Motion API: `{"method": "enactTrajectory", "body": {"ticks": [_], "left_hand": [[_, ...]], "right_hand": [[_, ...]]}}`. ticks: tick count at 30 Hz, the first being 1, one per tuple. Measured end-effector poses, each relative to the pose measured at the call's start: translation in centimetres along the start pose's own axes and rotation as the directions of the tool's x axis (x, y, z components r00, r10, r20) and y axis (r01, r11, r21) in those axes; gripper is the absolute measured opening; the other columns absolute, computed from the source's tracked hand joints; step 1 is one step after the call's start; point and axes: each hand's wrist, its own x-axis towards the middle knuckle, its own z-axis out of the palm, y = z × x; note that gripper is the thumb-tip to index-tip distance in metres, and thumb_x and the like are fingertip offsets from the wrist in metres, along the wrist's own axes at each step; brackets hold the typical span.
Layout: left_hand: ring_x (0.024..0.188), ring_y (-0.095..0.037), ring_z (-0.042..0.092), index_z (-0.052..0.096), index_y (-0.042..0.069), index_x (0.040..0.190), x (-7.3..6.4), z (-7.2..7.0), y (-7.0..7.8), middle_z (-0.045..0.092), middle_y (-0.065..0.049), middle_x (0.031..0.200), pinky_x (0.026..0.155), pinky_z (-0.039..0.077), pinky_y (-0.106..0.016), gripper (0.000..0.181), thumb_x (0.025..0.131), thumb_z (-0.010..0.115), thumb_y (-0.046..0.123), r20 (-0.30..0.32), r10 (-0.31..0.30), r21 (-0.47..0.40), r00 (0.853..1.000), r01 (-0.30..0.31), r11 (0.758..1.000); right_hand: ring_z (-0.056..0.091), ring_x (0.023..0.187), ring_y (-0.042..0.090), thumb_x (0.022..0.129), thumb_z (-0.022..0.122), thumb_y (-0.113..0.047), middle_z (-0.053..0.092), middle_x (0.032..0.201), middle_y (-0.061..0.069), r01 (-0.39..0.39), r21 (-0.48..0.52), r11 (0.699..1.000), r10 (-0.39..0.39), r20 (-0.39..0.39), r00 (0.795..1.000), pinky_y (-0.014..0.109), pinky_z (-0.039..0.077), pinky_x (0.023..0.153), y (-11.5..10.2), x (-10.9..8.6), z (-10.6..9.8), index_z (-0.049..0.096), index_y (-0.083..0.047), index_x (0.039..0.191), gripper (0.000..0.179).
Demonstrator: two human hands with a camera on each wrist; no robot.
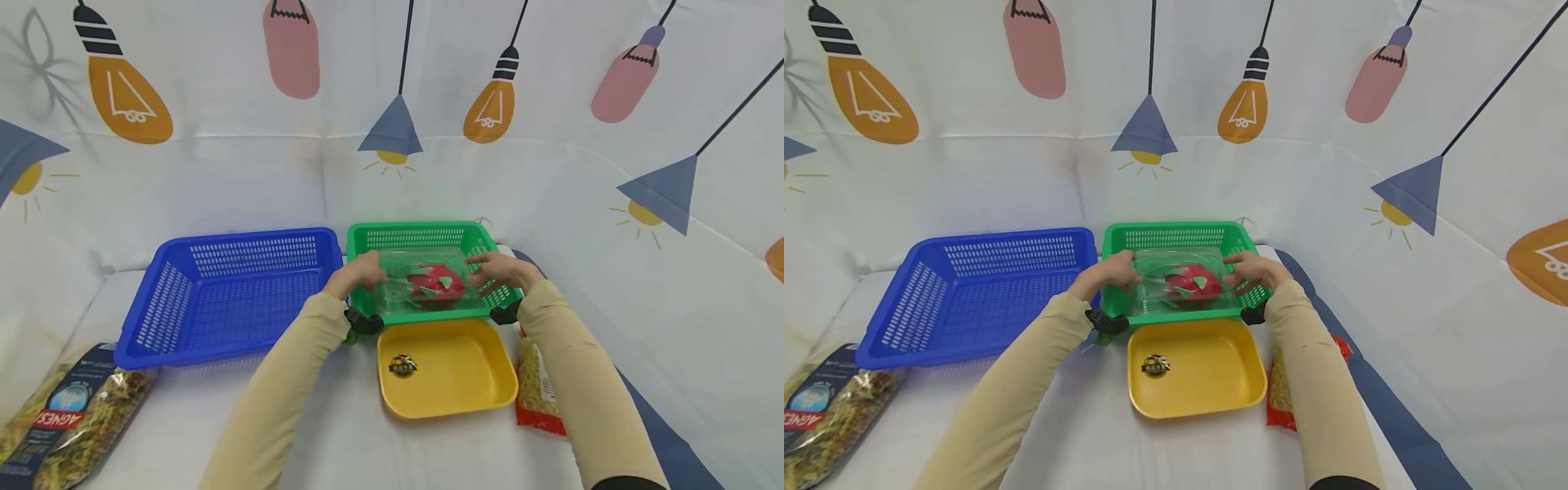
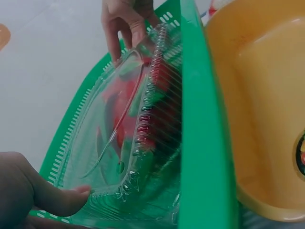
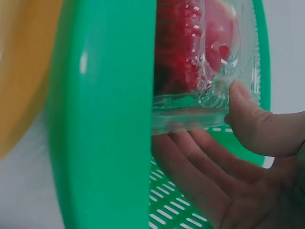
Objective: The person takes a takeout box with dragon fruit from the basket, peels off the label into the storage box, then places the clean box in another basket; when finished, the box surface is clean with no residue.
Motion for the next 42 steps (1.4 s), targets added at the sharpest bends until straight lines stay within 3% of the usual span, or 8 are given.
{"method": "enactTrajectory", "body": {"ticks": [11,15,19,29,34,37,39,42], "left_hand": [[0.084,-0.032,0.069,0.021,-0.006,0.153,1.0,-0.1,-0.3,0.04,-0.026,0.145,0.074,0.051,-0.036,0.06,0.103,0.049,0.011,-0.026,-0.008,-0.028,1.0,0.007,1.0],[0.088,-0.033,0.069,0.017,-0.004,0.155,1.1,0.1,-0.2,0.037,-0.026,0.149,0.08,0.052,-0.04,0.063,0.103,0.049,0.011,-0.033,-0.03,-0.054,0.999,0.028,0.998],[0.092,-0.034,0.068,0.017,-0.003,0.155,1.1,0.1,0.0,0.034,-0.026,0.153,0.083,0.053,-0.042,0.063,0.102,0.049,0.011,-0.036,-0.044,-0.076,0.998,0.041,0.996],[0.095,-0.034,0.068,0.019,-0.002,0.156,1.2,-0.1,0.0,0.031,-0.024,0.156,0.088,0.054,-0.043,0.064,0.102,0.051,0.011,-0.037,-0.045,-0.079,0.998,0.042,0.996],[0.094,-0.033,0.069,0.021,-0.002,0.155,1.1,0.0,-0.1,0.033,-0.024,0.156,0.088,0.053,-0.042,0.063,0.102,0.052,0.012,-0.041,-0.035,-0.076,0.999,0.032,0.997],[0.094,-0.033,0.069,0.022,-0.003,0.155,1.0,0.0,-0.2,0.035,-0.025,0.154,0.088,0.053,-0.042,0.063,0.102,0.053,0.013,-0.046,-0.027,-0.069,0.999,0.024,0.997],[0.095,-0.034,0.069,0.021,-0.003,0.155,0.8,0.1,-0.1,0.034,-0.026,0.154,0.09,0.053,-0.043,0.064,0.102,0.053,0.013,-0.049,-0.024,-0.071,0.998,0.021,0.997],[0.094,-0.035,0.068,0.02,-0.003,0.156,0.6,0.3,-0.1,0.034,-0.026,0.154,0.092,0.052,-0.045,0.065,0.102,0.052,0.012,-0.059,-0.021,-0.079,0.998,0.016,0.997]], "right_hand": [[0.054,0.123,0.041,0.105,0.045,-0.005,0.02,0.159,0.032,0.0,-0.098,0.995,-0.003,-0.03,1.0,0.048,0.054,0.094,-0.3,1.3,0.0,0.02,0.003,0.157,0.058],[0.06,0.097,0.028,0.105,0.044,-0.004,0.021,0.158,0.032,-0.015,-0.091,0.996,0.008,-0.07,0.997,0.048,0.054,0.094,-0.4,1.7,0.2,0.022,0.002,0.157,0.057],[0.051,0.077,0.021,0.105,0.043,-0.002,0.021,0.159,0.031,-0.009,-0.086,0.996,0.001,-0.092,0.996,0.051,0.052,0.097,-0.7,1.5,0.5,0.022,0.004,0.156,0.056],[0.04,0.069,0.023,0.104,0.038,-0.001,0.02,0.159,0.032,-0.005,-0.136,0.991,-0.011,-0.113,0.994,0.053,0.05,0.099,-0.9,1.6,0.9,0.021,0.003,0.157,0.055],[0.048,0.075,0.02,0.105,0.04,-0.003,0.027,0.154,0.034,-0.008,-0.161,0.987,-0.011,-0.115,0.993,0.051,0.052,0.096,-0.8,1.5,0.9,0.02,0.003,0.157,0.055],[0.05,0.076,0.021,0.106,0.041,-0.004,0.047,0.137,0.033,0.003,-0.176,0.984,-0.024,-0.118,0.993,0.051,0.053,0.095,-0.7,1.4,0.9,0.021,0.004,0.157,0.055],[0.046,0.071,0.021,0.106,0.041,-0.004,0.061,0.108,0.027,0.009,-0.172,0.985,-0.03,-0.121,0.992,0.051,0.052,0.095,-0.7,1.4,1.0,0.021,0.003,0.157,0.055],[0.039,0.063,0.02,0.105,0.04,-0.004,0.057,0.073,0.012,0.033,-0.175,0.984,-0.054,-0.117,0.992,0.054,0.051,0.096,-0.6,1.2,1.1,0.019,0.004,0.157,0.056]]}}
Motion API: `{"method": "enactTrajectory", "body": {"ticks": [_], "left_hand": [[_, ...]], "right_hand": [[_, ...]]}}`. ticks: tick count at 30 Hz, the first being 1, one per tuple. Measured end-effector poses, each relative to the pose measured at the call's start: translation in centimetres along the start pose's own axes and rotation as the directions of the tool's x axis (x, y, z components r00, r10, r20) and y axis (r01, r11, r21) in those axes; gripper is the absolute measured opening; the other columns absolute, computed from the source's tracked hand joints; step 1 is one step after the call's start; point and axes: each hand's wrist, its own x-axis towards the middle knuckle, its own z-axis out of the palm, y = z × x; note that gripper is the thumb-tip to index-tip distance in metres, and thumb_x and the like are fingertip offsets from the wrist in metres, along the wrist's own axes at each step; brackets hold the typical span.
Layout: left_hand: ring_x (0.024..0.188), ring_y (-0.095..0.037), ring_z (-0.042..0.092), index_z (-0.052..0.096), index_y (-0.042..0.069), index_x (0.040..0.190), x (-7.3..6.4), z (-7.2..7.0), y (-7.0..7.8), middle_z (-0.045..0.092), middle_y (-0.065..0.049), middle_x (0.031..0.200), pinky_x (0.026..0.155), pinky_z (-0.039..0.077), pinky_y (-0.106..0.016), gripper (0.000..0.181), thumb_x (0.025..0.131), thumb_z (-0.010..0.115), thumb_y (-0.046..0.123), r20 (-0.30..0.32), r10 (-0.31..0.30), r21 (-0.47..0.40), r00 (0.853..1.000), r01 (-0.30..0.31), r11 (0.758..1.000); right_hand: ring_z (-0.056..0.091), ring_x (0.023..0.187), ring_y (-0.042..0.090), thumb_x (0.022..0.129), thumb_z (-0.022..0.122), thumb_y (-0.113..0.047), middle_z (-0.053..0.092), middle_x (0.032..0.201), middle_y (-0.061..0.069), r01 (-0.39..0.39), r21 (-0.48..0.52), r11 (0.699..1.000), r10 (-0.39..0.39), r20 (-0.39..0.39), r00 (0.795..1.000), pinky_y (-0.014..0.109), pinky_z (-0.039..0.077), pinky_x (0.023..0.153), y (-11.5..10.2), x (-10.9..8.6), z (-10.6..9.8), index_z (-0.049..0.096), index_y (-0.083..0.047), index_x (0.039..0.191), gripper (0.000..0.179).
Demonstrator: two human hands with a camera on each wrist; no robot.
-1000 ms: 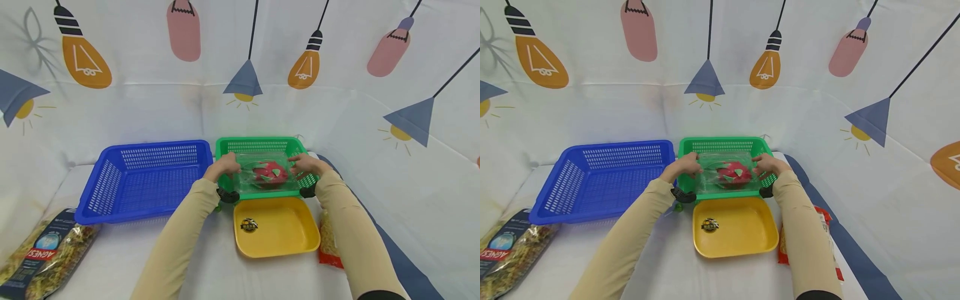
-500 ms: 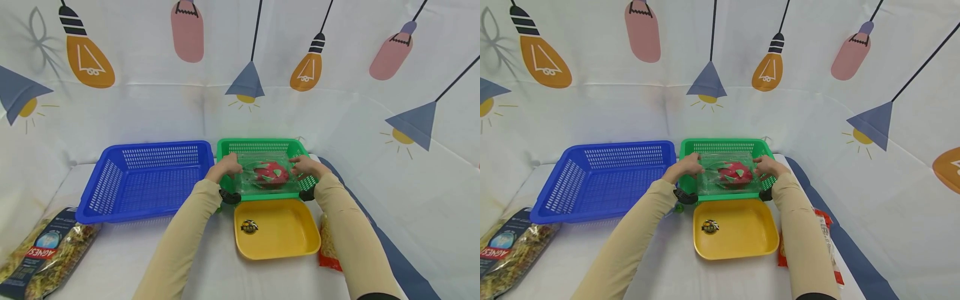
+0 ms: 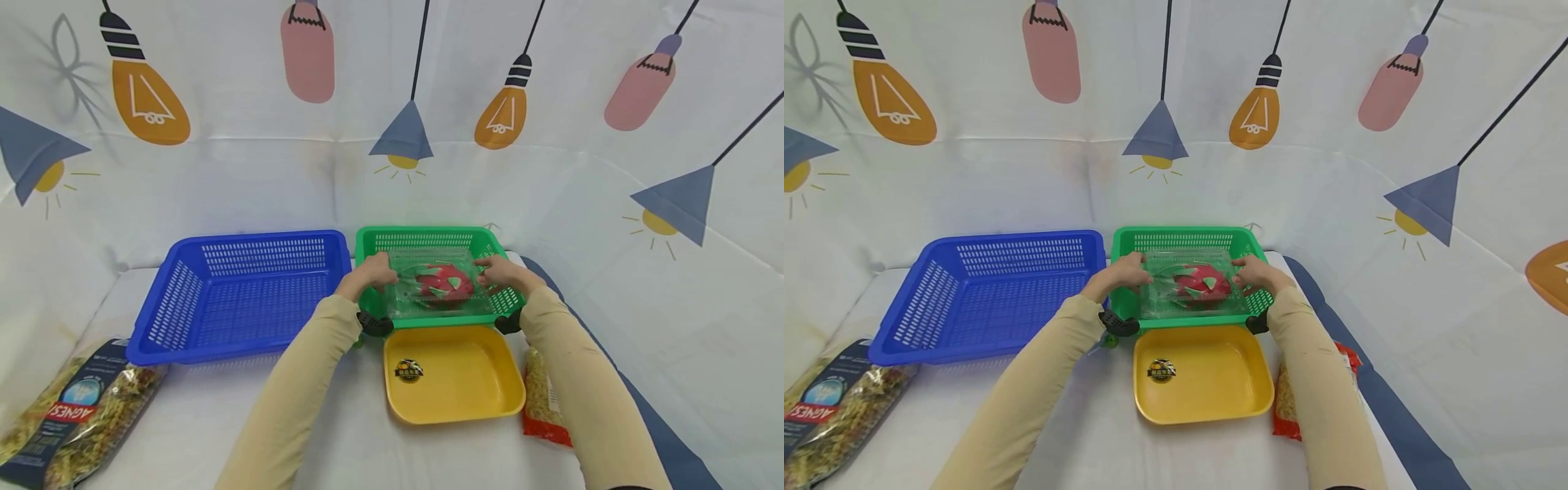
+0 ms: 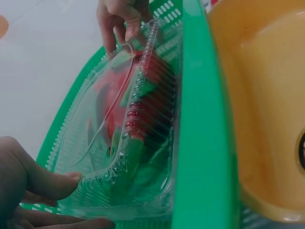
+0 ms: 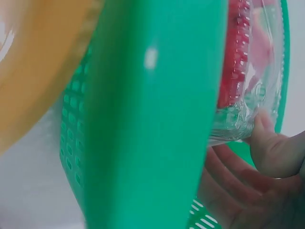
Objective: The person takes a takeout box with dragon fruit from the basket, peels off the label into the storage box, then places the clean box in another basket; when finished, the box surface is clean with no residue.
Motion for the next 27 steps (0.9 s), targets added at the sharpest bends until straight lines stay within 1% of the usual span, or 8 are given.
{"method": "enactTrajectory", "body": {"ticks": [2,4,6,10,14,18,23,27], "left_hand": [[0.085,-0.033,0.066,0.022,-0.005,0.155,-0.1,0.2,-0.1,0.041,-0.026,0.146,0.091,0.052,-0.046,0.063,0.102,0.051,0.012,-0.01,0.004,0.0,1.0,-0.004,1.0],[0.068,-0.026,0.059,0.023,-0.005,0.154,-0.2,0.4,-0.3,0.052,-0.023,0.127,0.084,0.052,-0.044,0.061,0.102,0.05,0.012,-0.018,0.008,0.001,1.0,-0.008,1.0],[0.056,-0.018,0.046,0.027,-0.006,0.152,-0.2,0.6,-0.4,0.055,-0.017,0.101,0.071,0.049,-0.04,0.057,0.102,0.048,0.012,-0.028,0.012,0.009,1.0,-0.011,1.0],[0.05,-0.012,0.031,0.034,-0.008,0.146,-0.3,1.2,-0.5,0.044,-0.008,0.079,0.057,0.035,-0.03,0.049,0.103,0.045,0.012,-0.054,0.022,0.04,0.998,-0.019,0.999],[0.053,-0.013,0.033,0.042,-0.01,0.138,-1.0,1.6,-0.5,0.043,-0.009,0.08,0.055,0.033,-0.028,0.041,0.103,0.045,0.011,-0.081,0.039,0.067,0.996,-0.034,0.997],[0.057,-0.015,0.036,0.051,-0.009,0.122,-2.0,2.2,-0.5,0.043,-0.008,0.08,0.057,0.034,-0.03,0.029,0.101,0.047,0.009,-0.116,0.089,0.075,0.989,-0.08,0.994],[0.061,-0.02,0.044,0.052,-0.009,0.12,-3.4,3.3,-0.7,0.05,-0.014,0.083,0.058,0.036,-0.032,0.028,0.103,0.05,0.012,-0.15,0.154,0.08,0.977,-0.143,0.987],[0.096,-0.033,0.061,0.05,-0.012,0.132,-4.4,4.3,-0.8,0.057,-0.028,0.124,0.076,0.047,-0.04,0.038,0.103,0.051,0.013,-0.189,0.194,0.099,0.963,-0.178,0.979]], "right_hand": [[0.036,0.062,0.019,0.105,0.039,-0.004,0.052,0.066,0.005,0.016,-0.003,1.0,-0.016,-0.006,1.0,0.054,0.051,0.096,0.0,-0.1,0.1,0.019,0.006,0.156,0.056],[0.038,0.063,0.019,0.105,0.038,-0.003,0.052,0.072,0.005,0.035,-0.019,0.999,-0.036,-0.014,0.999,0.055,0.051,0.096,-0.1,-0.4,0.3,0.018,0.009,0.155,0.056],[0.042,0.067,0.023,0.104,0.038,-0.003,0.053,0.08,0.014,0.04,-0.023,0.999,-0.04,-0.03,0.999,0.055,0.051,0.096,-0.1,-0.6,0.5,0.02,0.01,0.154,0.055],[0.057,0.099,0.039,0.105,0.038,-0.005,0.051,0.125,0.035,0.057,-0.024,0.998,-0.058,-0.043,0.997,0.053,0.051,0.097,0.0,-1.0,0.7,0.02,0.012,0.153,0.054],[0.044,0.132,0.05,0.107,0.037,-0.009,0.024,0.155,0.036,0.075,-0.011,0.997,-0.075,-0.038,0.996,0.053,0.049,0.099,0.4,-1.4,0.9,0.017,0.011,0.154,0.055],[0.039,0.136,0.051,0.107,0.035,-0.009,0.022,0.156,0.036,0.092,-0.012,0.996,-0.093,-0.059,0.994,0.055,0.046,0.103,0.5,-2.0,1.3,0.015,0.011,0.155,0.055],[0.041,0.135,0.05,0.107,0.036,-0.011,0.03,0.152,0.036,0.096,-0.06,0.994,-0.104,-0.142,0.984,0.058,0.042,0.106,0.6,-2.7,2.2,0.021,0.011,0.154,0.054],[0.035,0.138,0.05,0.107,0.037,-0.013,0.032,0.152,0.034,0.101,-0.095,0.99,-0.119,-0.203,0.972,0.061,0.035,0.11,0.5,-3.2,3.0,0.023,0.01,0.153,0.054]]}}
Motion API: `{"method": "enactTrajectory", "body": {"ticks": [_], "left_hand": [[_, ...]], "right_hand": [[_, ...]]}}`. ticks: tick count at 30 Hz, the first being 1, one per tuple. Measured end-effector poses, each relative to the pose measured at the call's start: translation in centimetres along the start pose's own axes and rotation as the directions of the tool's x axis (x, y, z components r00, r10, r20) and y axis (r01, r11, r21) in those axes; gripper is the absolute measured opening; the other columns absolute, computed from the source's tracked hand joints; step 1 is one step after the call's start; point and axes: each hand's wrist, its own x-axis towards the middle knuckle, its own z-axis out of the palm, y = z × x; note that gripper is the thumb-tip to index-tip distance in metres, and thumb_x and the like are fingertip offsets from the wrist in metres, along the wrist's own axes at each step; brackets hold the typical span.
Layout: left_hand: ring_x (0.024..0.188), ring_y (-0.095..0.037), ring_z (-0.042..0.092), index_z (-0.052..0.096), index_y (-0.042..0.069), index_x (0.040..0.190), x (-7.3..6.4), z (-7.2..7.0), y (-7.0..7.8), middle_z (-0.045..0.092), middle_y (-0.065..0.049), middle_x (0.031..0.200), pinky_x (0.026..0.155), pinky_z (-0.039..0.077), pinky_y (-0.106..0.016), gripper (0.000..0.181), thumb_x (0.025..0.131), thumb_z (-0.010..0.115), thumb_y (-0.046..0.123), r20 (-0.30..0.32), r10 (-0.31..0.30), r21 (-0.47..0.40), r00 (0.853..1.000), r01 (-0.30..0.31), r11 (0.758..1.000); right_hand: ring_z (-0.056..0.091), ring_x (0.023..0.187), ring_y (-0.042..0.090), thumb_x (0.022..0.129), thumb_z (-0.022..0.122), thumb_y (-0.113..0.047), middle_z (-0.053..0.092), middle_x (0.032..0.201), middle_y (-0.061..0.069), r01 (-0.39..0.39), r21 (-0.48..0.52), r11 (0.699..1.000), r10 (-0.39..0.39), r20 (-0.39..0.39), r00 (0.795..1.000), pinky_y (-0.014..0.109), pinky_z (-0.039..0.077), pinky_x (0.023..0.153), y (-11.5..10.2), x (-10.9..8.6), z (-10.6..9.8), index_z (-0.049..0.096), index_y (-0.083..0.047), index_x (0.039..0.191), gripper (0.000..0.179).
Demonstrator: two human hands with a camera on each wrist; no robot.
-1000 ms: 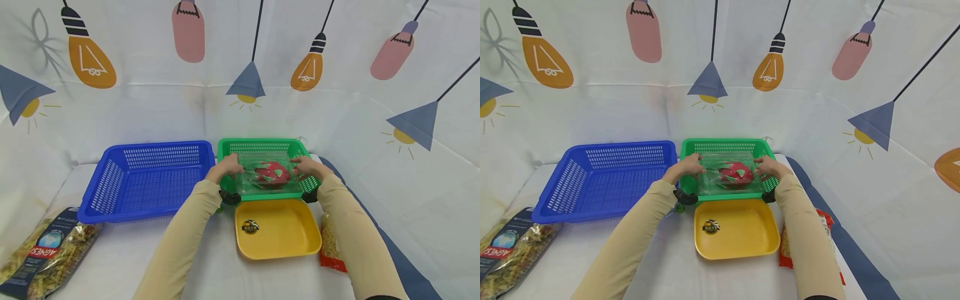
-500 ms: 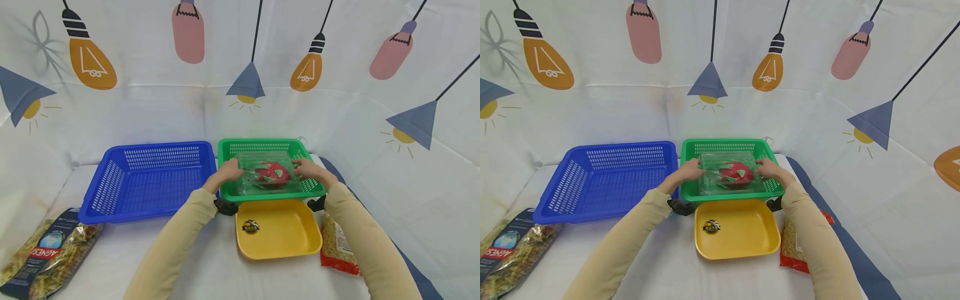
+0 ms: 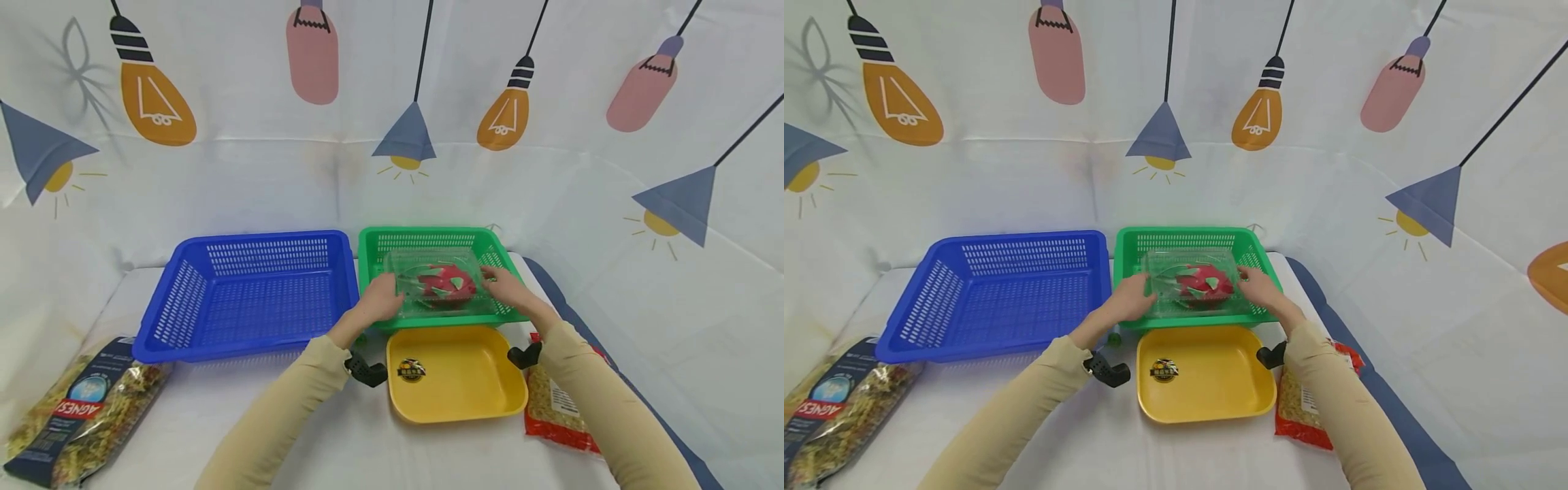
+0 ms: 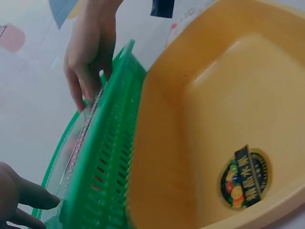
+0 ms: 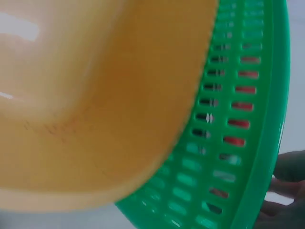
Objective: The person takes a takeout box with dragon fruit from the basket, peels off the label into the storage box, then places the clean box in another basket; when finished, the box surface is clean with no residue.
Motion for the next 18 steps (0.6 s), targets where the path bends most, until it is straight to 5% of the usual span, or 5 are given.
{"method": "enactTrajectory", "body": {"ticks": [3,6,12,18], "left_hand": [[0.133,-0.04,0.048,0.043,-0.013,0.143,-0.6,0.4,0.3,0.044,-0.028,0.148,0.102,0.045,-0.048,0.048,0.103,0.052,0.012,-0.019,0.026,0.015,0.999,-0.026,1.0],[0.146,-0.039,0.032,0.041,-0.011,0.145,-1.3,0.8,0.6,0.04,-0.026,0.152,0.115,0.033,-0.052,0.05,0.102,0.053,0.013,-0.016,0.04,0.025,0.999,-0.04,0.999],[0.147,-0.039,0.03,0.044,-0.004,0.146,-2.6,1.6,0.4,0.035,-0.026,0.155,0.116,0.03,-0.055,0.049,0.103,0.054,0.018,-0.034,0.077,0.02,0.996,-0.076,0.997],[0.141,-0.042,0.039,0.049,-0.003,0.143,-4.3,2.0,-0.2,0.037,-0.028,0.153,0.113,0.035,-0.056,0.048,0.102,0.056,0.021,-0.066,0.201,0.036,0.977,-0.199,0.979]], "right_hand": [[0.033,0.14,0.05,0.107,0.041,-0.015,0.032,0.153,0.034,0.011,-0.016,1.0,-0.011,-0.035,0.999,0.061,0.033,0.111,-0.2,-0.4,0.5,0.022,0.009,0.154,0.057],[0.034,0.139,0.051,0.106,0.047,-0.018,0.032,0.152,0.035,0.033,-0.062,0.998,-0.036,-0.06,0.998,0.062,0.032,0.111,-0.4,-0.9,1.0,0.02,0.011,0.154,0.062],[0.032,0.139,0.051,0.103,0.051,-0.018,0.033,0.151,0.036,0.037,-0.083,0.996,-0.048,-0.144,0.988,0.063,0.028,0.114,-0.9,-1.5,2.4,0.02,0.013,0.153,0.066],[0.029,0.139,0.053,0.1,0.057,-0.017,0.03,0.152,0.037,0.052,-0.114,0.992,-0.074,-0.2,0.977,0.064,0.026,0.114,-1.3,-2.4,3.3,0.027,0.013,0.15,0.066]]}}
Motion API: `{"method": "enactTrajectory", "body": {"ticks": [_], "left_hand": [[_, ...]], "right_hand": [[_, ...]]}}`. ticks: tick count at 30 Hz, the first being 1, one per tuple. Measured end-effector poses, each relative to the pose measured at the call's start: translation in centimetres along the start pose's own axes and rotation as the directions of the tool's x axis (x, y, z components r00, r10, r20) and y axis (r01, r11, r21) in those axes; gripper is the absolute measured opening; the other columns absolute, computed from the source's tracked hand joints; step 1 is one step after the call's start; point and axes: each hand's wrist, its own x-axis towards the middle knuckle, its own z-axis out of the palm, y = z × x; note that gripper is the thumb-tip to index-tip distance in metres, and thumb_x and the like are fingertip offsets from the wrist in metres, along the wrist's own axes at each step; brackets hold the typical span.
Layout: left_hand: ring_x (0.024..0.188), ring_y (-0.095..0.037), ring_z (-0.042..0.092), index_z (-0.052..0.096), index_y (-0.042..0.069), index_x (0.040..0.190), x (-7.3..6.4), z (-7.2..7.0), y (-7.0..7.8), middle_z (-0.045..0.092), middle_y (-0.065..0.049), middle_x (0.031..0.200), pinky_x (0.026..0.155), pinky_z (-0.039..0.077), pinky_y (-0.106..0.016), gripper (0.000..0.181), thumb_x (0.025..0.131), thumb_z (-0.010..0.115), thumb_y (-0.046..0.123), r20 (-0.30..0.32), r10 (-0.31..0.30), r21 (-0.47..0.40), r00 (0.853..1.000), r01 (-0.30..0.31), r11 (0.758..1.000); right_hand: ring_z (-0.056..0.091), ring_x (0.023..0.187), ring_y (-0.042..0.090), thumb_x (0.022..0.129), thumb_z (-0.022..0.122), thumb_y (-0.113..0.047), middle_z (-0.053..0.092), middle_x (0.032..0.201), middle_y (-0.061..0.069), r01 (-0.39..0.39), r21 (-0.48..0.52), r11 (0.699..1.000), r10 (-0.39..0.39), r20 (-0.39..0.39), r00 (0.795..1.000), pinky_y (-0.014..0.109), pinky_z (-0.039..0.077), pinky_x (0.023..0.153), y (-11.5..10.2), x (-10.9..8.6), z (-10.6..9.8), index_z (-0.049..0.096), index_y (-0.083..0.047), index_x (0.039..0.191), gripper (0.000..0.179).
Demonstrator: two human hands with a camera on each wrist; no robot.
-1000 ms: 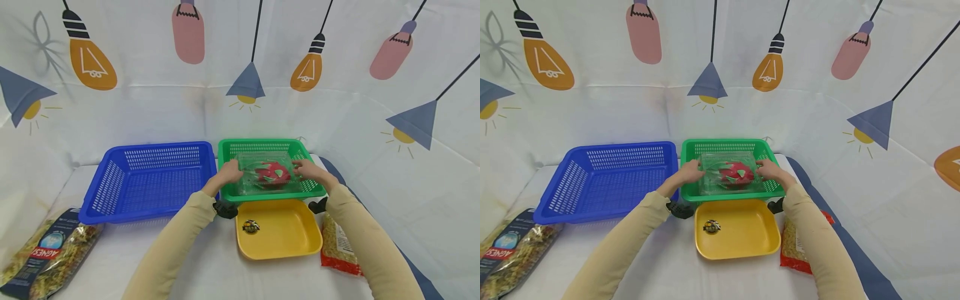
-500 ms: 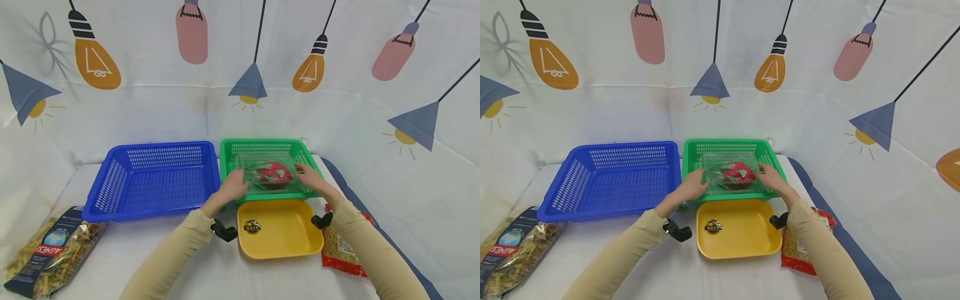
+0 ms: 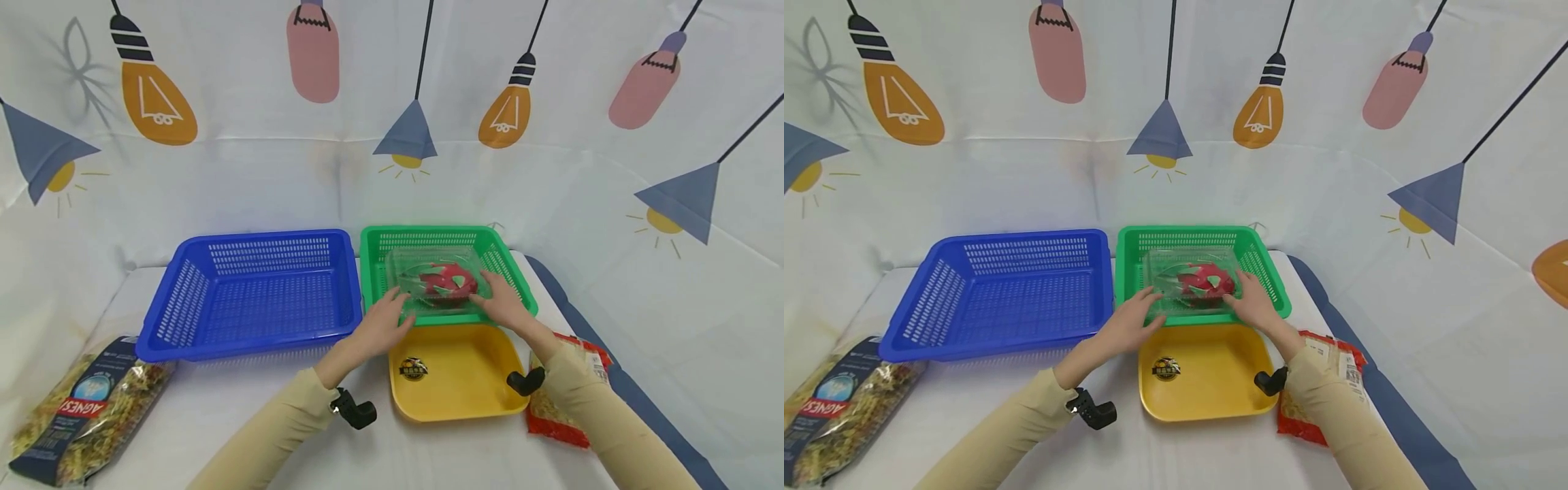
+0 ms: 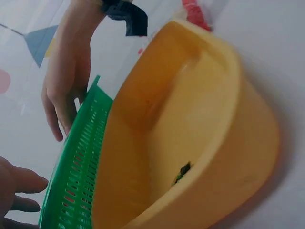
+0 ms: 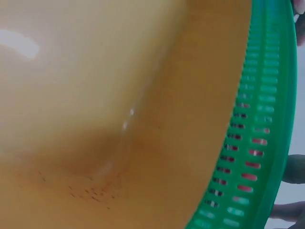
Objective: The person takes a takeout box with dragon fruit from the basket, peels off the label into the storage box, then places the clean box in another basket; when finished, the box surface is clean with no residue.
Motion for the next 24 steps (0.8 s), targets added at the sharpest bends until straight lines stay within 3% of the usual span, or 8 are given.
{"method": "enactTrajectory", "body": {"ticks": [6,11,15,24], "left_hand": [[0.136,-0.04,0.044,0.057,0.001,0.136,-2.6,0.3,0.0,0.051,-0.022,0.144,0.112,0.037,-0.055,0.042,0.098,0.063,0.018,-0.028,0.121,0.008,0.992,-0.121,0.993],[0.132,-0.035,0.046,0.062,0.003,0.13,-3.6,1.0,-0.4,0.058,-0.016,0.137,0.111,0.039,-0.051,0.039,0.093,0.069,0.016,-0.075,0.212,0.036,0.974,-0.21,0.977],[0.132,-0.033,0.046,0.064,0.004,0.128,-3.9,1.4,-0.5,0.059,-0.014,0.136,0.11,0.039,-0.052,0.04,0.09,0.072,0.017,-0.11,0.215,0.027,0.971,-0.213,0.977],[0.137,-0.036,0.044,0.063,0.006,0.13,-5.0,0.9,0.0,0.055,-0.016,0.143,0.112,0.036,-0.056,0.039,0.093,0.068,0.016,-0.109,0.208,-0.055,0.972,-0.215,0.975]], "right_hand": [[0.03,0.138,0.053,0.097,0.061,-0.013,0.026,0.152,0.037,0.04,-0.005,0.999,-0.04,-0.065,0.997,0.065,0.028,0.112,-0.3,-0.8,1.0,0.029,0.013,0.149,0.066],[0.03,0.139,0.052,0.097,0.062,-0.012,0.026,0.153,0.035,0.045,-0.018,0.999,-0.047,-0.084,0.995,0.065,0.028,0.112,-0.3,-1.2,1.3,0.028,0.011,0.15,0.067],[0.03,0.139,0.051,0.097,0.062,-0.014,0.026,0.153,0.034,0.05,-0.018,0.999,-0.051,-0.084,0.995,0.065,0.028,0.112,-0.3,-1.3,1.2,0.03,0.011,0.15,0.067],[0.029,0.14,0.051,0.098,0.062,-0.017,0.026,0.153,0.034,0.087,-0.002,0.996,-0.086,-0.085,0.993,0.065,0.028,0.112,0.1,-1.9,1.0,0.031,0.009,0.15,0.067]]}}
